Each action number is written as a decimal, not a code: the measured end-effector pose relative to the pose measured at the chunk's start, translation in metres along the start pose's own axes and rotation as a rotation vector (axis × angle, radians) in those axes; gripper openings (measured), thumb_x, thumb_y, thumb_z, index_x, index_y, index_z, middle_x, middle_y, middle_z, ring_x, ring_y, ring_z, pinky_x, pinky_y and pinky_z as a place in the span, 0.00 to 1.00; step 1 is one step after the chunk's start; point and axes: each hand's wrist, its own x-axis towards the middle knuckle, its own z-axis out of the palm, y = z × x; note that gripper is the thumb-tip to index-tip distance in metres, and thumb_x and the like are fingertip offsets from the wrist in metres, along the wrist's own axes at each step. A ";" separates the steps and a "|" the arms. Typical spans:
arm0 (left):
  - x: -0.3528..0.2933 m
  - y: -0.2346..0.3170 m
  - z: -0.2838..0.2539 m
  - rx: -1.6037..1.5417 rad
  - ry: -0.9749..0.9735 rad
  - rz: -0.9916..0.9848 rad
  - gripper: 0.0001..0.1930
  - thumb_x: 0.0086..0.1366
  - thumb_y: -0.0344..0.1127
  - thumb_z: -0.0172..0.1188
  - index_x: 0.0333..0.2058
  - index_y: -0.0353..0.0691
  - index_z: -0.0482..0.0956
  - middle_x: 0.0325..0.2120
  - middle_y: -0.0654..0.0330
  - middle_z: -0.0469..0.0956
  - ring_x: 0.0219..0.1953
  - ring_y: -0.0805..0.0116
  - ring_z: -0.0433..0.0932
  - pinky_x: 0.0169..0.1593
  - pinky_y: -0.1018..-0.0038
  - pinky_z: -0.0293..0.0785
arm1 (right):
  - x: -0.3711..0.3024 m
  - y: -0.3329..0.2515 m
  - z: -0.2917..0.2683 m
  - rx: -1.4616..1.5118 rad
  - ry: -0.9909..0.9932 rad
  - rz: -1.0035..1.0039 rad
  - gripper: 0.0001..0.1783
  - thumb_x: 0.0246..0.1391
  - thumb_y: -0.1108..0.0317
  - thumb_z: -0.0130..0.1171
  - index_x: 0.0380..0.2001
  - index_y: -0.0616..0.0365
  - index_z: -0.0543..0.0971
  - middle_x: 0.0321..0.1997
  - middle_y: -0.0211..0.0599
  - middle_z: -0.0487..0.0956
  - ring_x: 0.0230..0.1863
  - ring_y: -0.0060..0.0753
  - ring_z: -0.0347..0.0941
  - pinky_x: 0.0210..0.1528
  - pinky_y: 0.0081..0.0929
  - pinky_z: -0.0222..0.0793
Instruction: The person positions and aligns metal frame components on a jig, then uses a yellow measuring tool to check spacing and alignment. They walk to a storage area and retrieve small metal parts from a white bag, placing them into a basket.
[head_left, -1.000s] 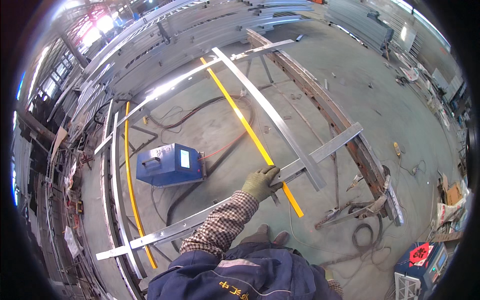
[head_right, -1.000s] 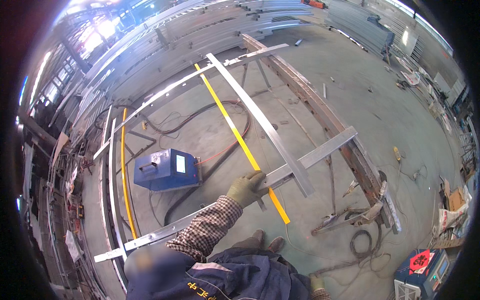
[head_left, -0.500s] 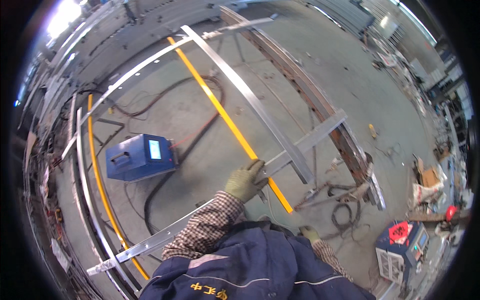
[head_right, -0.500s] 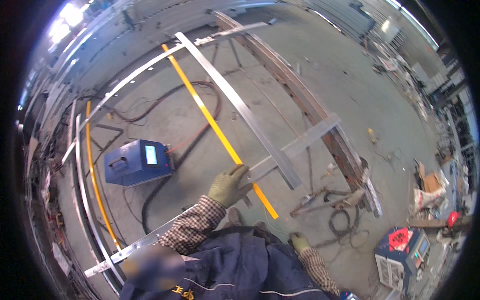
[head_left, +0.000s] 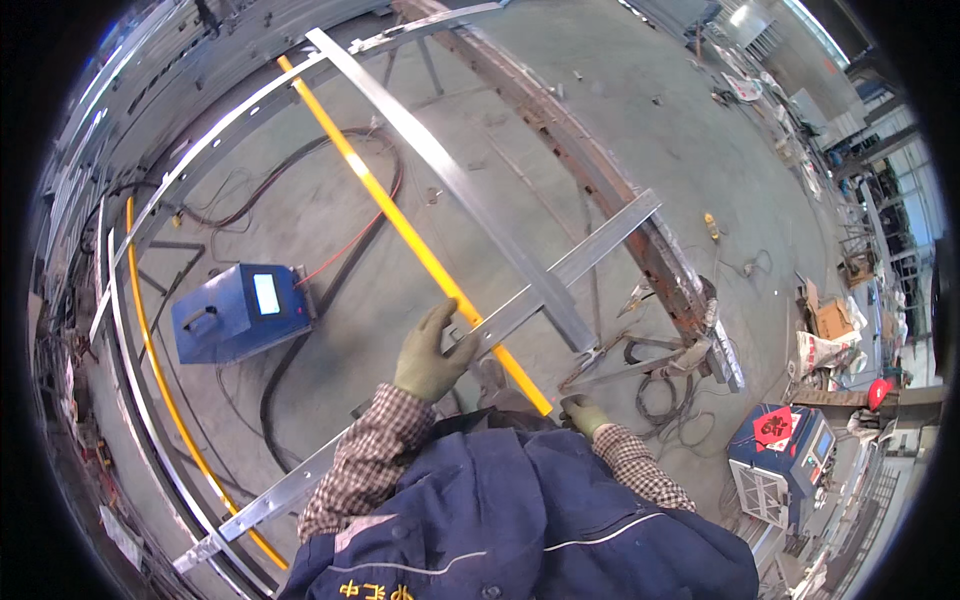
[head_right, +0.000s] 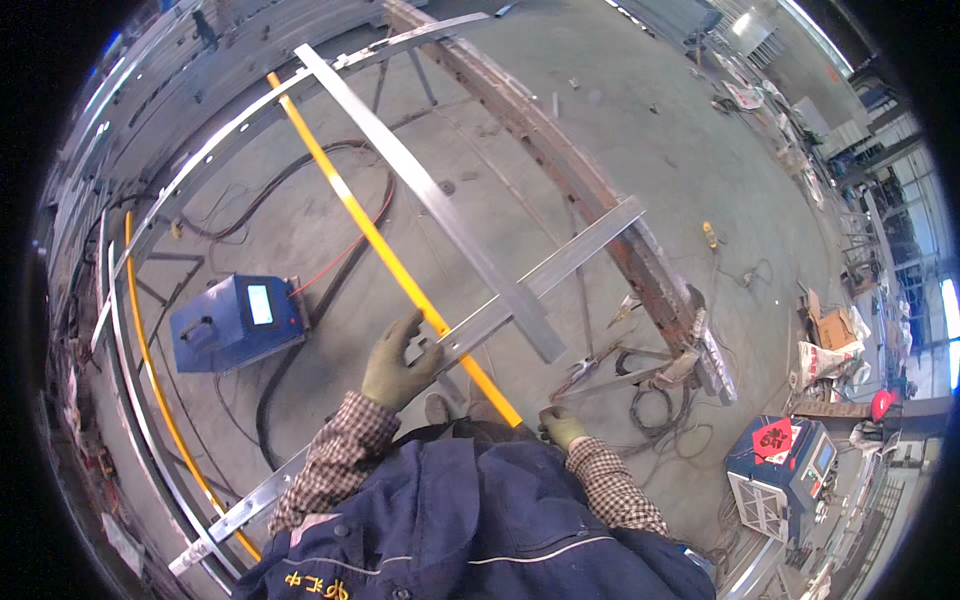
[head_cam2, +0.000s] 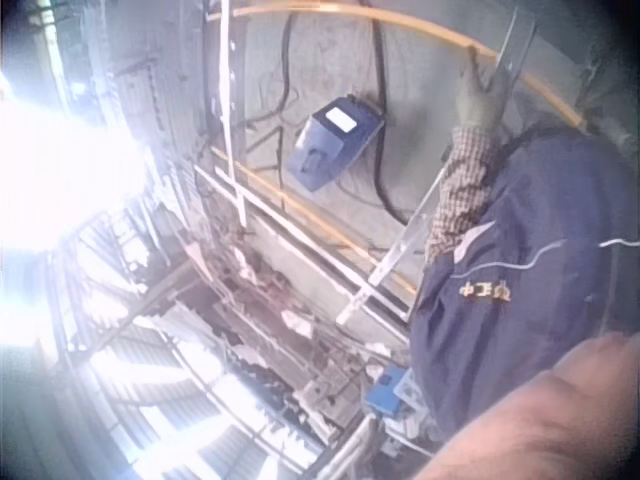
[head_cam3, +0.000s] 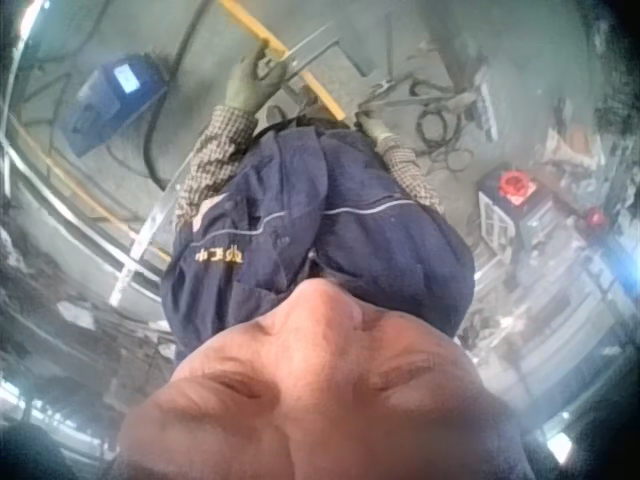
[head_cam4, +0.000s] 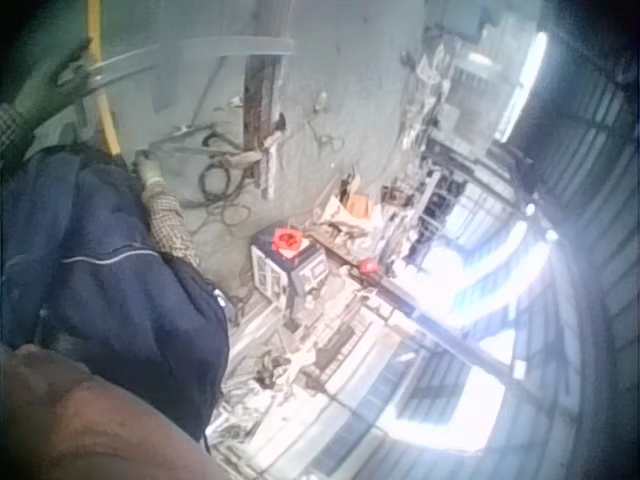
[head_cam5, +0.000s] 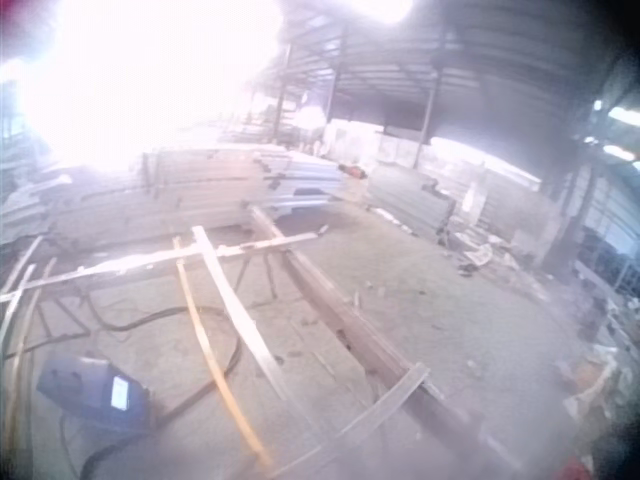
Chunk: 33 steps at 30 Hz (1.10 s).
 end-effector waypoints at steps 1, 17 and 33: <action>-0.001 0.000 -0.004 -0.006 -0.022 -0.075 0.36 0.64 0.45 0.71 0.66 0.34 0.73 0.61 0.41 0.78 0.60 0.47 0.80 0.63 0.58 0.77 | 0.003 -0.006 -0.005 -0.025 0.011 0.013 0.24 0.69 0.53 0.58 0.55 0.63 0.80 0.39 0.40 0.86 0.33 0.31 0.82 0.36 0.30 0.76; 0.005 -0.019 -0.038 0.150 -0.610 -0.444 0.49 0.64 0.73 0.60 0.69 0.35 0.71 0.64 0.39 0.75 0.68 0.44 0.74 0.71 0.59 0.68 | 0.097 -0.208 -0.089 0.781 0.094 -0.344 0.39 0.69 0.27 0.46 0.63 0.49 0.74 0.50 0.42 0.83 0.47 0.41 0.81 0.47 0.43 0.78; -0.259 -0.123 -0.114 -0.152 1.544 -0.480 0.15 0.74 0.38 0.68 0.53 0.36 0.82 0.41 0.62 0.84 0.43 0.73 0.82 0.47 0.75 0.81 | 0.179 -0.227 -0.118 0.332 0.308 -0.589 0.39 0.73 0.38 0.46 0.76 0.51 0.66 0.79 0.35 0.68 0.76 0.42 0.64 0.79 0.41 0.55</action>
